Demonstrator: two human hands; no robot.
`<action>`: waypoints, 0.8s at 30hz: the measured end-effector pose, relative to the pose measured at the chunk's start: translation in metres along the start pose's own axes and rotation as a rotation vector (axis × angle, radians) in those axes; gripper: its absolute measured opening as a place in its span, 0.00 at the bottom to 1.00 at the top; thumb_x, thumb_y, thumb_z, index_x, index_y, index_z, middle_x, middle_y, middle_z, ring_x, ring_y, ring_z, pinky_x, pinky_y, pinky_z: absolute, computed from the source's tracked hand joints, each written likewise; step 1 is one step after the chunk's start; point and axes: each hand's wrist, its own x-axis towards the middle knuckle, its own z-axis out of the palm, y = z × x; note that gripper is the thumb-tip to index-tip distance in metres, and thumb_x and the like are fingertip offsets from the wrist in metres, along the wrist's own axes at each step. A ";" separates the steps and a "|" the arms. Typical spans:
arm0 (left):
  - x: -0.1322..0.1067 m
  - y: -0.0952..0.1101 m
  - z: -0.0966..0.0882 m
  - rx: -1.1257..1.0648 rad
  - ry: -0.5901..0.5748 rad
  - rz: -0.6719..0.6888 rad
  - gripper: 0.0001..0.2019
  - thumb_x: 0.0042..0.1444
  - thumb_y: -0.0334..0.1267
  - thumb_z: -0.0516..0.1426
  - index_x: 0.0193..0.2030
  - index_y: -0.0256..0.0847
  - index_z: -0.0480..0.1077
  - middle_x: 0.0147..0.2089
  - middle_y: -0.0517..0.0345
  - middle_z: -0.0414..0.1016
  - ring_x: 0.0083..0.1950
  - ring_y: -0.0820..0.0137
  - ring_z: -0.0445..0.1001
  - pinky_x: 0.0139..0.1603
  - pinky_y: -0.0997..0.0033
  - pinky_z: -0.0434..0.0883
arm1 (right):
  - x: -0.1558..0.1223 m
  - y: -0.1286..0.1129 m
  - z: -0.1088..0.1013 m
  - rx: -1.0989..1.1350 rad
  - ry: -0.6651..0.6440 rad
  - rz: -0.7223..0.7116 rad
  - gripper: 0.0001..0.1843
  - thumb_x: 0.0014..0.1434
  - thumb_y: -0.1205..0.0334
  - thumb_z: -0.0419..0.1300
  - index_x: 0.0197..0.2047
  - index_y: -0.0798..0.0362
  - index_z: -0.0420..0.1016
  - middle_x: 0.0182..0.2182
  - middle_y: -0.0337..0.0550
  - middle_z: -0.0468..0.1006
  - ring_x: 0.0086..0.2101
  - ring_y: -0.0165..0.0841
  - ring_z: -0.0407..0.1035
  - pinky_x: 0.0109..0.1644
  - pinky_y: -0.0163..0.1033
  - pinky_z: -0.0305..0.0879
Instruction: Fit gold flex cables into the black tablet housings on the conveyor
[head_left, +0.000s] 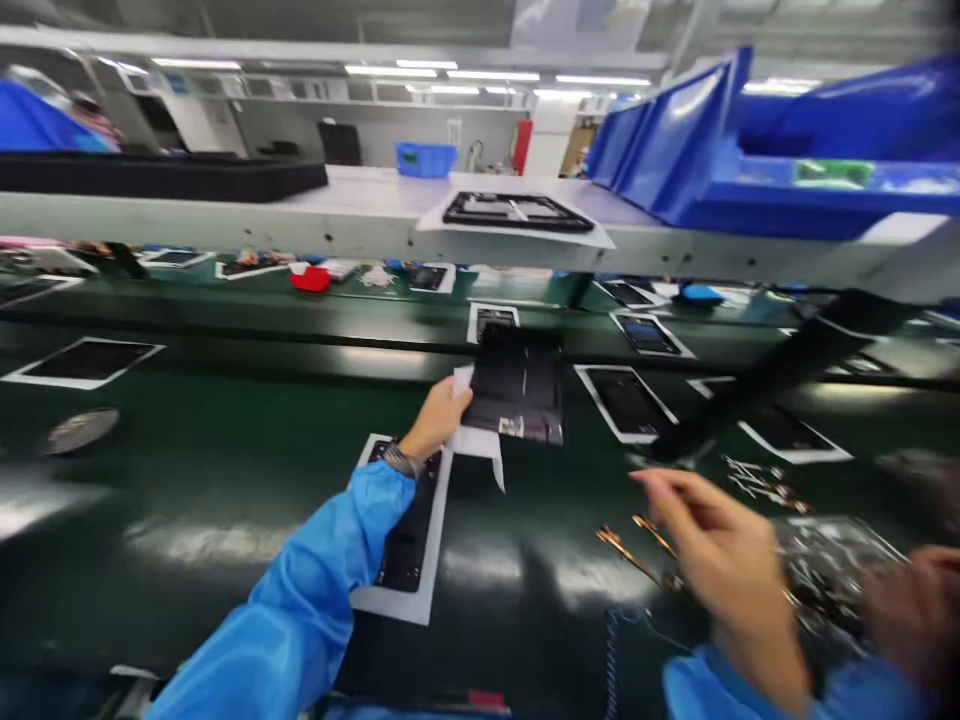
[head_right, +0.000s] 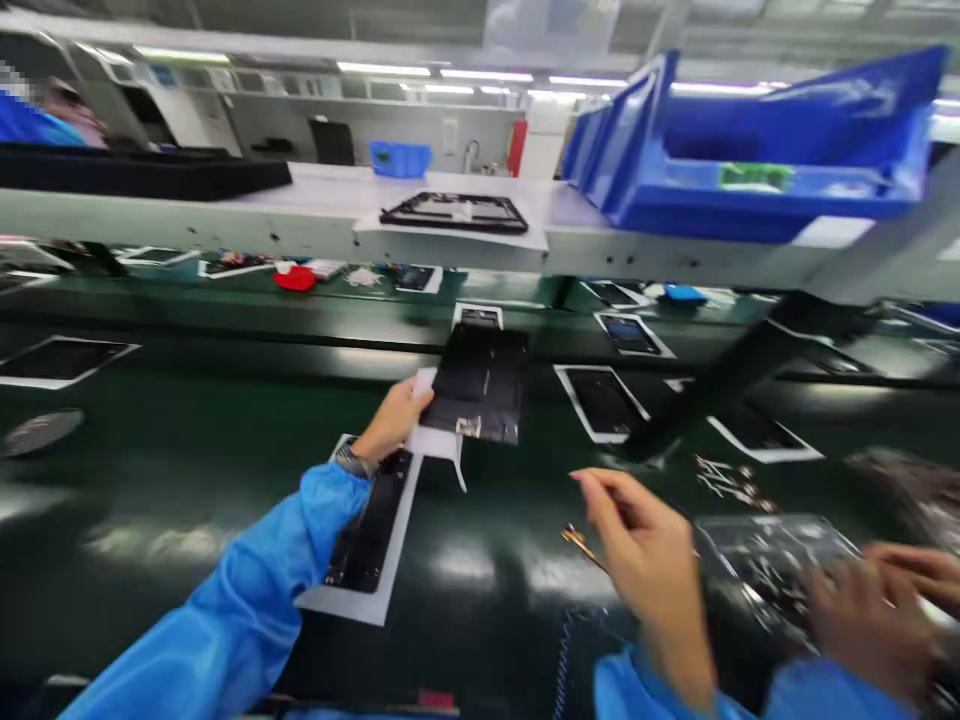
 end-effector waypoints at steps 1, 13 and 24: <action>0.006 -0.002 0.006 -0.021 0.001 0.019 0.14 0.56 0.37 0.59 0.47 0.33 0.72 0.49 0.51 0.77 0.52 0.63 0.73 0.54 0.66 0.68 | -0.013 0.017 0.001 -0.020 -0.007 0.051 0.23 0.58 0.41 0.57 0.37 0.53 0.78 0.24 0.43 0.75 0.24 0.34 0.68 0.25 0.36 0.62; -0.180 -0.123 0.006 0.045 -0.054 -0.327 0.29 0.56 0.50 0.61 0.59 0.34 0.67 0.60 0.44 0.71 0.64 0.54 0.67 0.66 0.55 0.62 | -0.009 0.160 0.032 -0.393 -0.320 0.169 0.16 0.54 0.51 0.56 0.40 0.50 0.78 0.26 0.41 0.72 0.29 0.37 0.68 0.33 0.39 0.57; -0.198 -0.088 0.000 0.810 -0.113 -0.155 0.19 0.64 0.42 0.51 0.60 0.43 0.64 0.49 0.48 0.73 0.44 0.61 0.74 0.51 0.58 0.72 | -0.008 0.157 0.037 -0.345 -0.390 0.078 0.13 0.57 0.52 0.52 0.30 0.49 0.73 0.30 0.44 0.76 0.32 0.39 0.71 0.38 0.42 0.61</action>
